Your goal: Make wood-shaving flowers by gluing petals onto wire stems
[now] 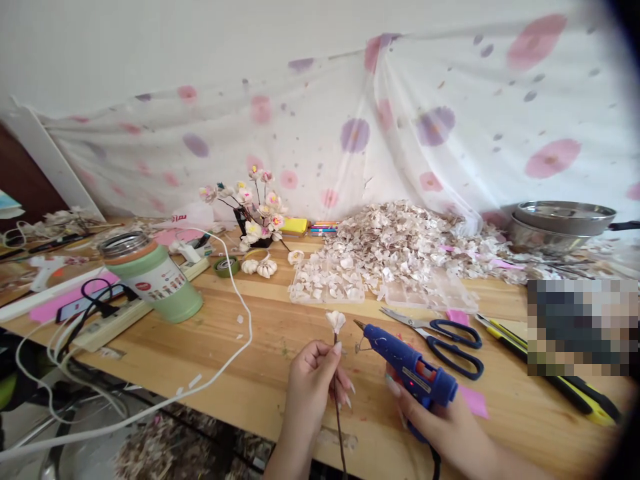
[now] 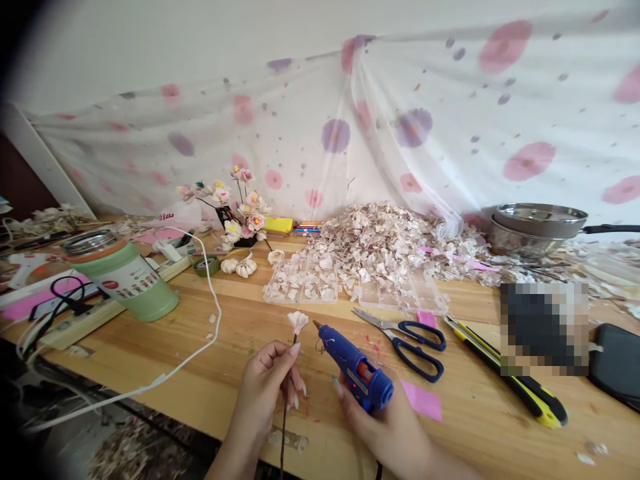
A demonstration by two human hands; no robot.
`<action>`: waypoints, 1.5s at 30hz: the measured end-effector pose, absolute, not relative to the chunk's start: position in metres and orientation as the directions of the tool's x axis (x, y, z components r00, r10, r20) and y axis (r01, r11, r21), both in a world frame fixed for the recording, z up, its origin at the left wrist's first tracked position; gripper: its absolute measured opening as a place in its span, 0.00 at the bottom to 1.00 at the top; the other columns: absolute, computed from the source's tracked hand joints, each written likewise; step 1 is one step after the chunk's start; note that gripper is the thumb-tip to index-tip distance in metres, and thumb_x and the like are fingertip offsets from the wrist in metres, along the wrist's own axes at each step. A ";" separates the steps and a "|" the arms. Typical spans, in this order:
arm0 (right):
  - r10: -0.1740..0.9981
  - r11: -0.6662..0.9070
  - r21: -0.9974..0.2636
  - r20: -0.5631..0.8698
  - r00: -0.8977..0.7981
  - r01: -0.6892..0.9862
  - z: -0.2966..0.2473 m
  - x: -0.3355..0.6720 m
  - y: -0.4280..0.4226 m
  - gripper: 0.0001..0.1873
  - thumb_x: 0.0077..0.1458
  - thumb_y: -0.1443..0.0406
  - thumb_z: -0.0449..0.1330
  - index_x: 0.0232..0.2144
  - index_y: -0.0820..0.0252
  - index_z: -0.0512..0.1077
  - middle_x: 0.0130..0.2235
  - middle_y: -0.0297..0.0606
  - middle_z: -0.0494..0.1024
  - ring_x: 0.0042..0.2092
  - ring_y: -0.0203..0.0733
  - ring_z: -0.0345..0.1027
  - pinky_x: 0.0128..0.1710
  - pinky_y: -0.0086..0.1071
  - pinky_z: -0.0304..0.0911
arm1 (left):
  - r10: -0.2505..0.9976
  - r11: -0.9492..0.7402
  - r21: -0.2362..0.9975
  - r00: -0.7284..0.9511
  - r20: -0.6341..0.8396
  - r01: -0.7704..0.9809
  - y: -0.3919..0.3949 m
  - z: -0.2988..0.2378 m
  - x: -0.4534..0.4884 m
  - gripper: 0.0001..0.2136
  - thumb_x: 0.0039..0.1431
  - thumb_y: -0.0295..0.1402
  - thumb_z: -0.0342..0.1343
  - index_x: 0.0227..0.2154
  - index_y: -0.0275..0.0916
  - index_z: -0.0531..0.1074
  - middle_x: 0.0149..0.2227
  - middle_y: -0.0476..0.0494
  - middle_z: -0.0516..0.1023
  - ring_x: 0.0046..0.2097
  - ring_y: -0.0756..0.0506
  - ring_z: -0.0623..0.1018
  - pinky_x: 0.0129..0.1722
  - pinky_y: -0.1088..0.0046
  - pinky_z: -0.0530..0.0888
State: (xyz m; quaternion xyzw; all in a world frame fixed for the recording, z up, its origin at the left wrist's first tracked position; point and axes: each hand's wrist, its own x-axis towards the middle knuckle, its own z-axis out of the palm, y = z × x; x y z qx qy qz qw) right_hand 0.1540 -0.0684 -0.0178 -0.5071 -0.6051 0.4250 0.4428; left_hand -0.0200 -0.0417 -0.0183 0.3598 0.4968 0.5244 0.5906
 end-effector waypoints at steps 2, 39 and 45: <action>0.986 0.157 -0.946 0.135 -0.096 0.285 -0.021 0.153 -0.068 0.14 0.50 0.53 0.59 0.26 0.56 0.68 0.24 0.37 0.71 0.26 0.42 0.64 0.26 0.33 0.64 | 0.973 0.211 0.947 -0.044 -0.228 -0.241 -0.042 -0.020 -0.020 0.20 0.45 0.49 0.62 0.22 0.38 0.63 0.11 0.50 0.71 0.09 0.55 0.62 0.09 0.83 0.56; 0.974 0.142 -0.787 0.004 -0.225 0.600 -0.023 0.149 -0.073 0.10 0.50 0.58 0.56 0.29 0.58 0.62 0.28 0.37 0.70 0.30 0.41 0.66 0.31 0.34 0.64 | 0.937 0.347 0.928 0.007 -0.349 -0.138 -0.044 -0.024 -0.020 0.13 0.46 0.43 0.57 0.20 0.38 0.63 0.08 0.54 0.66 0.07 0.56 0.58 0.07 0.85 0.53; 0.975 0.156 -0.782 0.023 -0.222 0.603 -0.020 0.149 -0.072 0.10 0.51 0.58 0.55 0.29 0.58 0.62 0.28 0.35 0.70 0.29 0.40 0.66 0.29 0.32 0.64 | 0.937 0.346 0.928 0.009 -0.348 -0.140 -0.042 -0.026 -0.021 0.14 0.47 0.42 0.57 0.21 0.38 0.63 0.08 0.53 0.67 0.07 0.56 0.58 0.07 0.85 0.52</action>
